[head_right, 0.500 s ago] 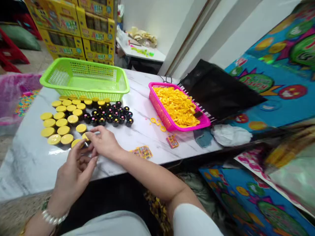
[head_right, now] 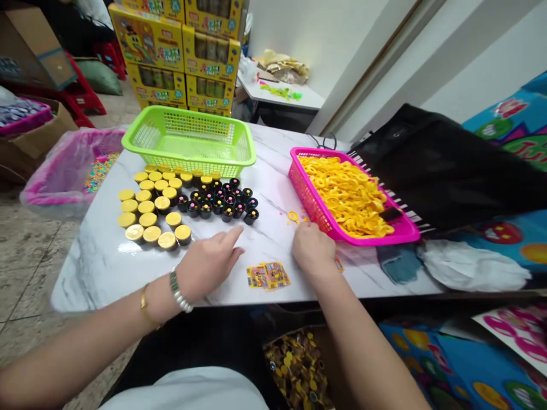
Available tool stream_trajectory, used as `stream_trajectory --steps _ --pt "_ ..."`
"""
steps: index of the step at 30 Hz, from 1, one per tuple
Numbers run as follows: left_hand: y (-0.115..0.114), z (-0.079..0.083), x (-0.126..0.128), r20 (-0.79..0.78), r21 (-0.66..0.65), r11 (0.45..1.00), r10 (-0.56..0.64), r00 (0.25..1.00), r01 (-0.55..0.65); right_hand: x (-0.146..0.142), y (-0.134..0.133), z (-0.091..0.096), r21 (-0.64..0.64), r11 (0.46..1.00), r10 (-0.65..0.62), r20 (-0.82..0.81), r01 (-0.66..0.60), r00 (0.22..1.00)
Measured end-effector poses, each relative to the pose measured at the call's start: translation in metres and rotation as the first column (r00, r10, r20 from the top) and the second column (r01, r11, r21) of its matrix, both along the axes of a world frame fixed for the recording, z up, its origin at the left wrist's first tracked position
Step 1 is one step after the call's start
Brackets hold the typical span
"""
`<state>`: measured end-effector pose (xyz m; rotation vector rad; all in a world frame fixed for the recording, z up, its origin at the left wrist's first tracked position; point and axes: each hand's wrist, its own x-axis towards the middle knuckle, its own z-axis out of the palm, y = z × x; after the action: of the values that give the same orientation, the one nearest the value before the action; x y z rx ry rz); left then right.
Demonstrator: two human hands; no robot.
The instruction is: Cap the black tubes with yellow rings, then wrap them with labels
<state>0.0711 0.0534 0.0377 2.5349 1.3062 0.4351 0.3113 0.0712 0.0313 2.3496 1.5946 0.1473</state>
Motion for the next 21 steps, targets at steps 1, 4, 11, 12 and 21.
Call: stream_trajectory --steps 1,4,11,12,21 --pt "0.009 0.005 0.009 -0.054 -0.002 1.000 -0.005 0.999 0.005 -0.002 0.000 0.000 0.014 1.000 -0.002 0.008 0.002 1.000" --pt "0.033 0.012 0.031 -0.133 -0.005 0.999 -0.037 0.990 0.037 -0.004 0.001 0.001 0.030 0.999 -0.038 0.007 0.038 0.999" --pt "0.054 -0.005 0.046 -0.163 0.044 0.995 -0.081 0.983 0.089 -0.014 -0.016 -0.003 0.008 0.999 0.052 0.017 -0.052 0.999" --pt "0.055 -0.007 0.048 -0.151 0.077 0.993 -0.081 0.985 0.093 -0.018 -0.019 -0.003 -0.006 0.996 0.090 0.026 -0.090 0.996" --pt "0.067 -0.020 0.063 -0.142 0.197 0.977 -0.051 0.989 0.078 -0.029 -0.008 0.003 -0.009 0.966 0.260 -0.035 -0.260 0.965"
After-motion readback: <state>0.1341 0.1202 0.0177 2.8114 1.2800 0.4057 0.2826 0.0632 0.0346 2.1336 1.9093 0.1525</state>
